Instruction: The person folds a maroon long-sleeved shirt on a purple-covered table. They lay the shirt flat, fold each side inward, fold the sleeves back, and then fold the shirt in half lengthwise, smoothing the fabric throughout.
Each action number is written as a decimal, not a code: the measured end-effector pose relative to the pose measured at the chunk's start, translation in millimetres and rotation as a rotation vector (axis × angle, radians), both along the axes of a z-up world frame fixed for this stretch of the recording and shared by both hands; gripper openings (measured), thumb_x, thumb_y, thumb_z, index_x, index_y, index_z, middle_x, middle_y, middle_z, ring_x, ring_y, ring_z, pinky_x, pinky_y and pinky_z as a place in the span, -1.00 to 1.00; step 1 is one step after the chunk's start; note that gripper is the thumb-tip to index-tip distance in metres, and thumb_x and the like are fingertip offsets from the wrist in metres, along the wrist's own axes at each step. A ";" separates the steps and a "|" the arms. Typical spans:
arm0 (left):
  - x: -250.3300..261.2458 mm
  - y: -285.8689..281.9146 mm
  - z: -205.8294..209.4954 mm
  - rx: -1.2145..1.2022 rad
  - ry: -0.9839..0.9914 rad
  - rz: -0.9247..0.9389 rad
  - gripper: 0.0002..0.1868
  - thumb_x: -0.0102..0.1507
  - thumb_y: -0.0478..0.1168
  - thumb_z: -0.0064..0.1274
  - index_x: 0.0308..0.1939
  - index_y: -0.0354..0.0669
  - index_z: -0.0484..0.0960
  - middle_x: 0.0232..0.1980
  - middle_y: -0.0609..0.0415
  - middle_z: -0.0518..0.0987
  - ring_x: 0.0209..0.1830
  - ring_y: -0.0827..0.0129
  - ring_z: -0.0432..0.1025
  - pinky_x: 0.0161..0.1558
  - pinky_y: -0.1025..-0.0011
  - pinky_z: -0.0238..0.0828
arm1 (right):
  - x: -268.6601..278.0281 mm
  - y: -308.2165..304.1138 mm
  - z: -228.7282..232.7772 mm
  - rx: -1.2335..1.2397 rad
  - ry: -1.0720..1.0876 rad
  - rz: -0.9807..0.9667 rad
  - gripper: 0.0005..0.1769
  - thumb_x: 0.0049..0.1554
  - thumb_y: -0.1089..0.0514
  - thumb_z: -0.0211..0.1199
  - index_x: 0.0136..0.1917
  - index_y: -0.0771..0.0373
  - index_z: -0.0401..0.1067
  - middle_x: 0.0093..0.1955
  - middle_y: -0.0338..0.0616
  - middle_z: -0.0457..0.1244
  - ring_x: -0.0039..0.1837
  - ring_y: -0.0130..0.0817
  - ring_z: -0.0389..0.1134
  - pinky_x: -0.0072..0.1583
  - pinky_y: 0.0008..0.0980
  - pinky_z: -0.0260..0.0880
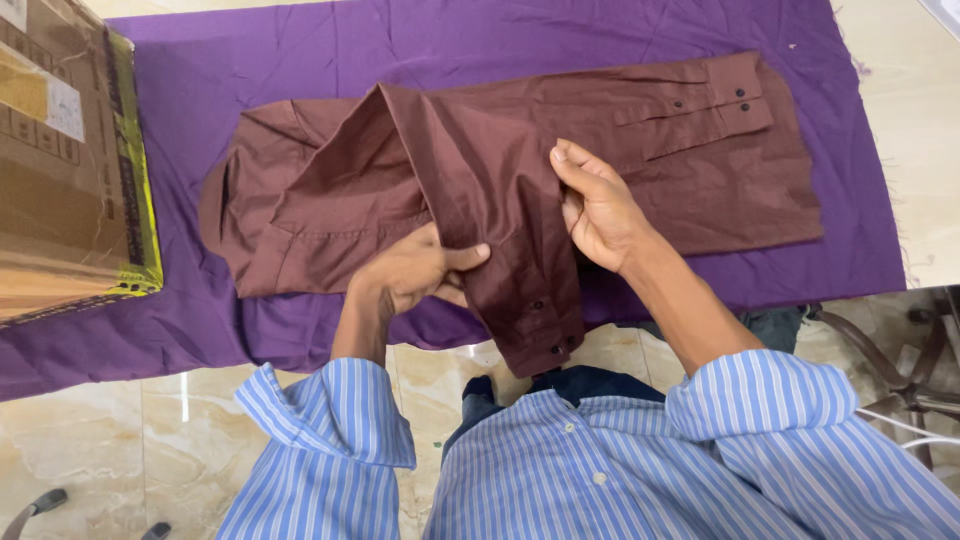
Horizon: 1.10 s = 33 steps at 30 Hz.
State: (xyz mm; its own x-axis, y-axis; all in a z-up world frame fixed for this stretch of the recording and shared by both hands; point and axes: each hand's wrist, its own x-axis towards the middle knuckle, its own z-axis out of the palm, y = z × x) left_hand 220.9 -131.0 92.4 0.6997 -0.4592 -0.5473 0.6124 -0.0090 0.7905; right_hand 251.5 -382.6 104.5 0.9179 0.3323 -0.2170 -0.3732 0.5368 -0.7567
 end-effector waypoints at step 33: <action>-74.8 87.9 -97.7 0.243 -0.277 1.023 -0.74 0.40 -0.30 0.00 0.18 -0.21 0.54 -0.01 0.08 0.62 -0.15 0.49 0.56 -0.24 0.57 0.55 | -45.6 -192.0 -109.7 -1.014 0.005 -0.587 -0.80 0.29 0.20 0.24 0.20 0.15 0.47 0.04 -0.27 0.32 0.03 -0.51 0.38 -0.01 -0.48 0.40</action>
State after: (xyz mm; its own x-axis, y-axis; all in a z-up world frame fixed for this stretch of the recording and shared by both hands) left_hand 146.1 -43.2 -5.3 0.8024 0.5105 -0.3093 0.2199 0.2289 0.9483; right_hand 206.0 -574.7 -5.3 0.8714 -0.4691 -0.1436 -0.2729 -0.2203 -0.9365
